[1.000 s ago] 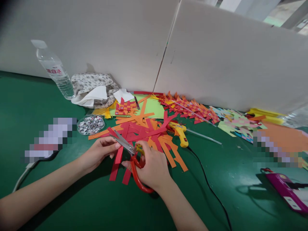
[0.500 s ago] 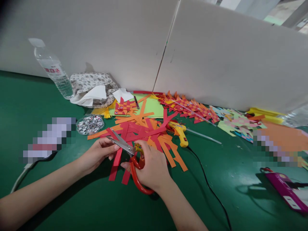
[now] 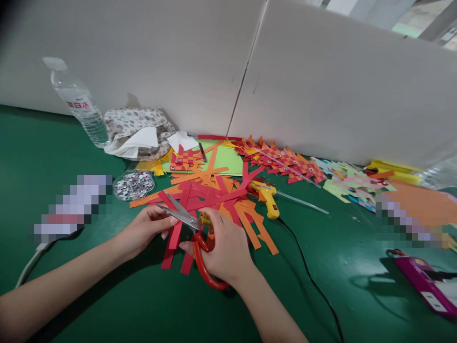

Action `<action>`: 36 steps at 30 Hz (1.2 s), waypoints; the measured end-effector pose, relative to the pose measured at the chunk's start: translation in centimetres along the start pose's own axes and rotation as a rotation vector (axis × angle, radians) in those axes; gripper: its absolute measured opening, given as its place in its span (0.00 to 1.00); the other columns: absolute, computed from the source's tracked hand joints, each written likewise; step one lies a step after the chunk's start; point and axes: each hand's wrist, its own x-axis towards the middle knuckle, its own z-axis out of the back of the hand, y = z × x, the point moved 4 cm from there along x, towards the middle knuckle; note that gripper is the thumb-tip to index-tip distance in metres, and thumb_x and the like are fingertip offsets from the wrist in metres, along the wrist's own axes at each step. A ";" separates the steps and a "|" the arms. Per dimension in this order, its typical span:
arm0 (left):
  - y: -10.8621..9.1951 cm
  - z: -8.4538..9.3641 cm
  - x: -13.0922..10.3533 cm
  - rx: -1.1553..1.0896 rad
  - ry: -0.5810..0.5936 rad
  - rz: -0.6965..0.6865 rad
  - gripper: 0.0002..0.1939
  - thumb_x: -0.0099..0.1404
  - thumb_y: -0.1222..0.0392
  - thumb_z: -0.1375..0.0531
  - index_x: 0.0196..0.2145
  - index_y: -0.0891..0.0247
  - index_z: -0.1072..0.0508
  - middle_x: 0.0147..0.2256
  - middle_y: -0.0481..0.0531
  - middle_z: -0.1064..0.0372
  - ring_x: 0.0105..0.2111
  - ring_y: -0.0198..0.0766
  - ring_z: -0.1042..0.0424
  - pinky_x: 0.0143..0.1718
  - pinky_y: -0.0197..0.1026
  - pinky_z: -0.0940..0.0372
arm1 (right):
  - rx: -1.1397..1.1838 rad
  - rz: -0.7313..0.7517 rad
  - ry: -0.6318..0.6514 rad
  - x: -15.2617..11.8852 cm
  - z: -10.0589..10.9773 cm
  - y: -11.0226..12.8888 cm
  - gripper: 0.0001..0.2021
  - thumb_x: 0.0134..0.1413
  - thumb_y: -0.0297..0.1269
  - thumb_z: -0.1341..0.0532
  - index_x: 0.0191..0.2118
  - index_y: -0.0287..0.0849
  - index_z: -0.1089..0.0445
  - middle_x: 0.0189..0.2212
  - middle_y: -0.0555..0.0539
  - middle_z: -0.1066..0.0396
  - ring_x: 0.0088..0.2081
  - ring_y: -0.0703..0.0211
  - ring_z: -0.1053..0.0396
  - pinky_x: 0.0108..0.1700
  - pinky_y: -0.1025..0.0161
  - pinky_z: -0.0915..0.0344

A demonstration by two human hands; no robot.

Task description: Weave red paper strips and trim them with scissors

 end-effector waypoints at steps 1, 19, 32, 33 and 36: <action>0.1 0.0 0.0 0.006 0.004 -0.001 0.12 0.49 0.55 0.30 0.25 0.65 0.24 0.21 0.45 0.31 0.17 0.26 0.39 0.18 0.31 0.43 | 0.002 0.000 0.000 0.0 0.0 0.0 0.26 0.46 0.48 0.36 0.51 0.43 0.38 0.38 0.43 0.26 0.34 0.52 0.28 0.33 0.60 0.36; -0.1 0.0 0.0 0.013 0.005 -0.011 0.12 0.49 0.53 0.30 0.25 0.65 0.24 0.20 0.45 0.32 0.17 0.26 0.40 0.19 0.31 0.43 | -0.024 -0.005 0.004 0.0 0.0 0.1 0.26 0.47 0.49 0.36 0.50 0.42 0.37 0.32 0.45 0.27 0.32 0.53 0.29 0.30 0.62 0.38; -0.3 -0.1 -0.1 0.027 0.045 -0.034 0.11 0.52 0.53 0.32 0.25 0.64 0.25 0.21 0.45 0.34 0.18 0.26 0.40 0.20 0.31 0.42 | -0.037 0.023 -0.038 -0.1 0.0 0.1 0.23 0.47 0.52 0.37 0.45 0.42 0.35 0.20 0.52 0.32 0.22 0.58 0.33 0.25 0.65 0.43; -0.3 -0.1 -0.2 0.025 0.049 -0.034 0.11 0.52 0.54 0.32 0.25 0.64 0.25 0.21 0.45 0.34 0.18 0.26 0.40 0.20 0.31 0.43 | -0.045 0.029 -0.046 -0.1 0.0 0.1 0.23 0.47 0.52 0.37 0.45 0.42 0.35 0.20 0.53 0.32 0.21 0.59 0.33 0.25 0.65 0.44; -0.4 -0.2 -0.2 0.015 0.057 -0.032 0.10 0.52 0.55 0.32 0.24 0.64 0.25 0.20 0.44 0.34 0.18 0.25 0.41 0.20 0.31 0.43 | -0.057 0.039 -0.061 -0.1 0.0 0.0 0.23 0.47 0.53 0.37 0.44 0.42 0.35 0.18 0.54 0.34 0.20 0.59 0.34 0.25 0.65 0.45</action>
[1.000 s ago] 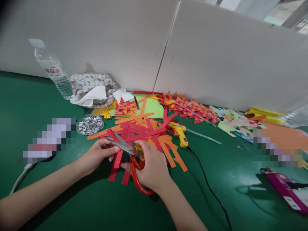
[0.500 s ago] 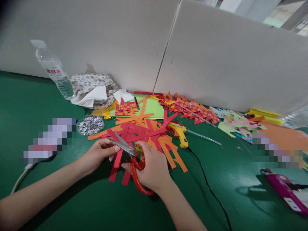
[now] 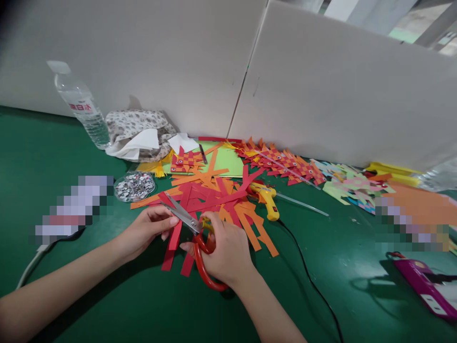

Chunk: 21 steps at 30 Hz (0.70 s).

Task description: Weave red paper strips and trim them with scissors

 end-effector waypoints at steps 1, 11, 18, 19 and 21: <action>0.0 0.0 0.0 -0.001 0.001 0.004 0.10 0.53 0.55 0.32 0.24 0.64 0.25 0.20 0.44 0.34 0.17 0.25 0.41 0.20 0.30 0.44 | -0.002 0.003 -0.004 0.0 0.0 0.0 0.23 0.47 0.53 0.37 0.44 0.42 0.35 0.17 0.54 0.34 0.19 0.60 0.34 0.25 0.66 0.45; -0.1 -0.1 -0.1 -0.018 -0.009 0.019 0.11 0.52 0.54 0.32 0.26 0.65 0.25 0.20 0.44 0.33 0.17 0.24 0.41 0.20 0.30 0.45 | -0.079 0.062 -0.085 0.0 -0.1 0.0 0.21 0.48 0.54 0.38 0.41 0.42 0.34 0.17 0.54 0.34 0.19 0.59 0.34 0.25 0.65 0.46; 0.1 -0.1 0.0 -0.003 -0.009 0.026 0.12 0.52 0.54 0.32 0.24 0.66 0.27 0.20 0.44 0.34 0.17 0.24 0.41 0.20 0.30 0.45 | -0.066 0.050 -0.072 -0.1 -0.1 -0.1 0.22 0.48 0.53 0.38 0.42 0.41 0.34 0.16 0.54 0.34 0.19 0.60 0.34 0.24 0.66 0.47; 0.1 -0.1 -0.1 0.003 -0.009 0.029 0.13 0.52 0.54 0.32 0.24 0.67 0.27 0.20 0.44 0.34 0.17 0.24 0.41 0.20 0.30 0.45 | -0.062 0.045 -0.060 0.0 -0.1 -0.1 0.22 0.48 0.53 0.38 0.43 0.41 0.34 0.16 0.54 0.34 0.19 0.60 0.34 0.24 0.66 0.47; 0.1 -0.2 -0.1 0.020 -0.005 0.042 0.13 0.51 0.54 0.32 0.23 0.67 0.27 0.19 0.44 0.34 0.16 0.24 0.41 0.20 0.30 0.46 | -0.049 0.037 -0.039 0.0 -0.2 -0.1 0.22 0.48 0.52 0.38 0.44 0.41 0.34 0.16 0.54 0.33 0.19 0.60 0.34 0.24 0.66 0.47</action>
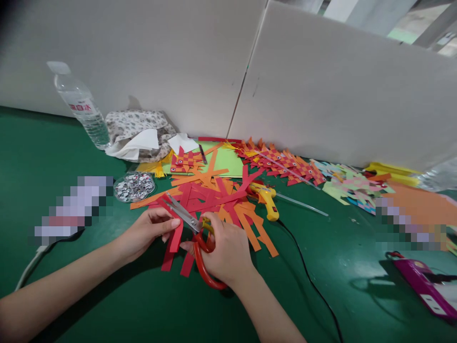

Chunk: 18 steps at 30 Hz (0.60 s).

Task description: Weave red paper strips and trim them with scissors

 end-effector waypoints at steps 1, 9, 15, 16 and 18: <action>0.0 -0.1 0.0 0.009 0.005 0.009 0.14 0.51 0.54 0.32 0.23 0.67 0.27 0.19 0.44 0.35 0.16 0.24 0.41 0.20 0.31 0.46 | 0.005 -0.003 0.009 0.0 0.0 0.0 0.22 0.48 0.52 0.38 0.44 0.42 0.35 0.17 0.54 0.33 0.19 0.60 0.34 0.24 0.66 0.47; 0.0 -0.2 0.0 0.014 0.020 0.037 0.14 0.51 0.54 0.32 0.23 0.67 0.27 0.18 0.43 0.35 0.16 0.24 0.41 0.21 0.31 0.45 | -0.005 -0.012 0.013 0.0 0.0 0.1 0.21 0.47 0.50 0.38 0.44 0.42 0.35 0.18 0.53 0.31 0.21 0.58 0.32 0.25 0.65 0.44; 0.1 -0.2 -0.1 -0.008 0.031 0.034 0.13 0.52 0.54 0.32 0.24 0.67 0.27 0.18 0.43 0.36 0.16 0.24 0.41 0.20 0.30 0.46 | -0.037 -0.003 -0.038 -0.1 -0.1 -0.1 0.21 0.47 0.50 0.37 0.43 0.42 0.34 0.19 0.52 0.29 0.21 0.56 0.31 0.25 0.64 0.44; 0.1 -0.2 -0.1 -0.016 0.034 0.032 0.13 0.52 0.54 0.32 0.23 0.67 0.28 0.17 0.43 0.36 0.16 0.24 0.41 0.20 0.30 0.46 | -0.040 0.001 -0.047 -0.1 -0.1 -0.1 0.20 0.47 0.50 0.37 0.43 0.42 0.34 0.19 0.52 0.29 0.21 0.56 0.30 0.25 0.64 0.44; 0.0 -0.3 -0.2 -0.028 0.039 0.031 0.14 0.52 0.54 0.32 0.21 0.67 0.30 0.17 0.42 0.36 0.16 0.24 0.41 0.20 0.30 0.46 | -0.041 0.005 -0.058 -0.1 -0.1 0.0 0.20 0.47 0.50 0.38 0.42 0.42 0.34 0.18 0.52 0.30 0.21 0.56 0.31 0.25 0.64 0.44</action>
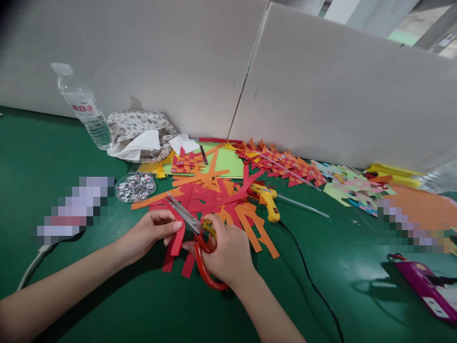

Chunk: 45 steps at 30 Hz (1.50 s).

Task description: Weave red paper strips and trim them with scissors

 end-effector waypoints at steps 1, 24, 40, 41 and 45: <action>0.0 0.0 0.0 -0.003 0.002 0.000 0.15 0.52 0.54 0.32 0.21 0.66 0.31 0.17 0.42 0.36 0.16 0.24 0.41 0.20 0.30 0.46 | 0.001 -0.001 -0.001 0.0 0.0 0.0 0.20 0.47 0.49 0.38 0.42 0.42 0.34 0.18 0.53 0.30 0.21 0.57 0.31 0.25 0.65 0.44; 0.4 -0.3 0.0 0.080 0.041 0.048 0.15 0.51 0.52 0.32 0.23 0.67 0.28 0.18 0.44 0.35 0.17 0.26 0.39 0.22 0.32 0.44 | 0.048 -0.048 0.030 -0.1 -0.3 0.0 0.18 0.43 0.38 0.38 0.44 0.42 0.34 0.20 0.52 0.29 0.22 0.56 0.30 0.26 0.64 0.42; 0.0 -0.1 0.0 0.134 -0.075 0.043 0.16 0.48 0.51 0.31 0.24 0.66 0.30 0.19 0.42 0.37 0.18 0.26 0.39 0.21 0.31 0.41 | 0.610 -0.325 -0.007 -0.1 -0.6 -1.5 0.18 0.46 0.45 0.34 0.40 0.43 0.37 0.21 0.55 0.38 0.21 0.64 0.39 0.23 0.68 0.41; 0.0 0.1 0.1 0.134 -0.099 0.030 0.16 0.48 0.51 0.31 0.25 0.66 0.30 0.19 0.42 0.37 0.18 0.26 0.39 0.21 0.31 0.40 | 0.673 -0.353 -0.009 0.0 -0.8 -1.6 0.19 0.46 0.45 0.34 0.40 0.43 0.37 0.22 0.54 0.37 0.22 0.64 0.37 0.24 0.68 0.40; 0.1 0.2 0.3 0.147 -0.125 0.031 0.16 0.48 0.53 0.31 0.25 0.66 0.30 0.19 0.42 0.36 0.17 0.26 0.38 0.21 0.31 0.39 | 0.804 -0.427 0.086 -0.1 -1.3 -1.2 0.22 0.41 0.43 0.31 0.41 0.44 0.38 0.25 0.51 0.30 0.25 0.61 0.32 0.29 0.65 0.35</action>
